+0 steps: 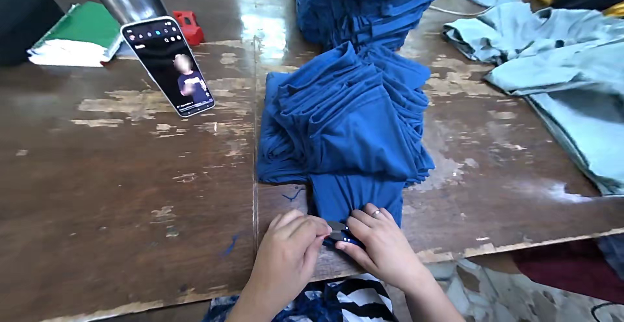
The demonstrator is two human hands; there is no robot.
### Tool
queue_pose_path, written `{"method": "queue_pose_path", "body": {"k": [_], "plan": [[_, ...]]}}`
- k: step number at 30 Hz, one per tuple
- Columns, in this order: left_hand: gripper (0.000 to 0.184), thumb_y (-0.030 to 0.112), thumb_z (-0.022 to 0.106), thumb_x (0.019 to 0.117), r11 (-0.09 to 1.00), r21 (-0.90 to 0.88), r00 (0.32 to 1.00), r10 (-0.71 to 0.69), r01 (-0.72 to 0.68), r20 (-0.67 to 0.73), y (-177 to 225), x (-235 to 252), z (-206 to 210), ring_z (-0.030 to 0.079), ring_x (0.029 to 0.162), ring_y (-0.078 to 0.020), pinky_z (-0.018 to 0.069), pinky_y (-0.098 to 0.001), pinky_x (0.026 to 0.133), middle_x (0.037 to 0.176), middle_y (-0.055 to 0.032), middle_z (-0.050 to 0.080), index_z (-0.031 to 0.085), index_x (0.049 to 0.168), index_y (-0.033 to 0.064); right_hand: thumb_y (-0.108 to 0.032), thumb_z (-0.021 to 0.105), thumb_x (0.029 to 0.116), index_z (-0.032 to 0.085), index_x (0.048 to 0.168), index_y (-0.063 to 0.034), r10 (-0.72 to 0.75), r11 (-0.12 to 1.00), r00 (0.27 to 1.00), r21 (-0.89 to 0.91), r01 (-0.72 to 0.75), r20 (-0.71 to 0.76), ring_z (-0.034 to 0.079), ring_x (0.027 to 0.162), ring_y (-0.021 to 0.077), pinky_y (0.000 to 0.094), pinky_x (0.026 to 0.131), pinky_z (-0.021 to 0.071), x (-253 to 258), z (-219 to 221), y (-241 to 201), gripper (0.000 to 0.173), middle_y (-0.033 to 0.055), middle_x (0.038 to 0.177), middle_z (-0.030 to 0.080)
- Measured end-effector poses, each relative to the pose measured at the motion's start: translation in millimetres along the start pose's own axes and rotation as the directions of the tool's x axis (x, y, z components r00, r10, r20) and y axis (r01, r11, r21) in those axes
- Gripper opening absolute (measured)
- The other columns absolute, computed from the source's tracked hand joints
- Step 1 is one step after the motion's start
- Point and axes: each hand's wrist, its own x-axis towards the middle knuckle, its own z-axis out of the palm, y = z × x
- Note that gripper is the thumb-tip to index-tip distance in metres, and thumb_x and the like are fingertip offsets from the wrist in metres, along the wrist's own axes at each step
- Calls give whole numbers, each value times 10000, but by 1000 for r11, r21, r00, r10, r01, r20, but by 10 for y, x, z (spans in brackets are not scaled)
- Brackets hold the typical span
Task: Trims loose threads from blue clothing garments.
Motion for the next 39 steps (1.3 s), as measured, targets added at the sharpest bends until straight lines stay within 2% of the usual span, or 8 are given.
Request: {"method": "queue_pose_path", "body": {"k": [9,13,18,26,29,31,33,39], "plan": [[299,245,505,1074,948,-257,975,-210,185,-70,-67,2,-48,660,867,-27,557,-177,773,984,-58,710,667,1092,-6,-562,332,1063,594,823,-112,44,979,999,198,-39,-23,574,761,236,408,699,436,-8,10,52,573,45,731,585],[342,297,653,976,939,-100,944,-328,330,37,-52,-8,27,684,918,-69,571,-187,786,1102,-93,709,704,1171,22,-560,336,1066,562,827,-110,57,950,997,309,-41,-43,531,749,193,375,722,410,-33,3,95,557,30,707,519],[305,130,729,882,910,-103,915,-398,403,63,-8,-30,15,711,756,-26,580,-160,685,912,-31,755,685,1158,8,-542,363,1069,546,822,-109,66,917,994,398,-27,-84,518,746,160,342,742,413,-61,10,136,531,24,707,497],[254,236,538,1049,966,-136,955,-185,220,232,-99,-129,-470,611,638,48,509,-98,613,748,40,705,724,1058,64,-537,376,1072,526,827,-114,88,848,989,530,-12,-119,507,761,114,290,771,419,-67,19,180,512,19,731,478],[373,373,512,1048,973,88,964,-226,215,142,-148,-8,-415,689,1024,-80,557,-278,912,1091,-3,751,724,1183,97,-540,384,1071,518,823,-113,92,829,988,559,-8,-123,502,749,106,285,772,419,-60,26,193,511,18,723,464],[533,449,440,1044,936,309,951,-237,169,197,-209,61,-265,531,1383,-290,417,-551,1116,1460,-70,599,627,1398,97,-534,386,1072,520,822,-105,90,825,988,565,-5,-123,504,748,111,286,771,418,-67,30,199,514,24,719,467],[600,471,368,1049,877,464,922,-272,120,276,-247,28,-91,366,1498,-365,271,-697,1144,1602,-61,445,529,1502,113,-525,384,1075,514,821,-97,108,794,985,609,-3,-137,501,754,95,265,759,421,-84,34,223,514,20,729,469],[612,467,249,1088,875,472,911,-108,-104,399,-59,-482,-192,371,1508,-237,266,-576,1196,1598,-20,456,519,1504,109,-499,425,1072,568,890,-250,302,448,930,892,55,-209,506,804,-60,147,757,419,-92,14,291,339,-157,812,516]]}}
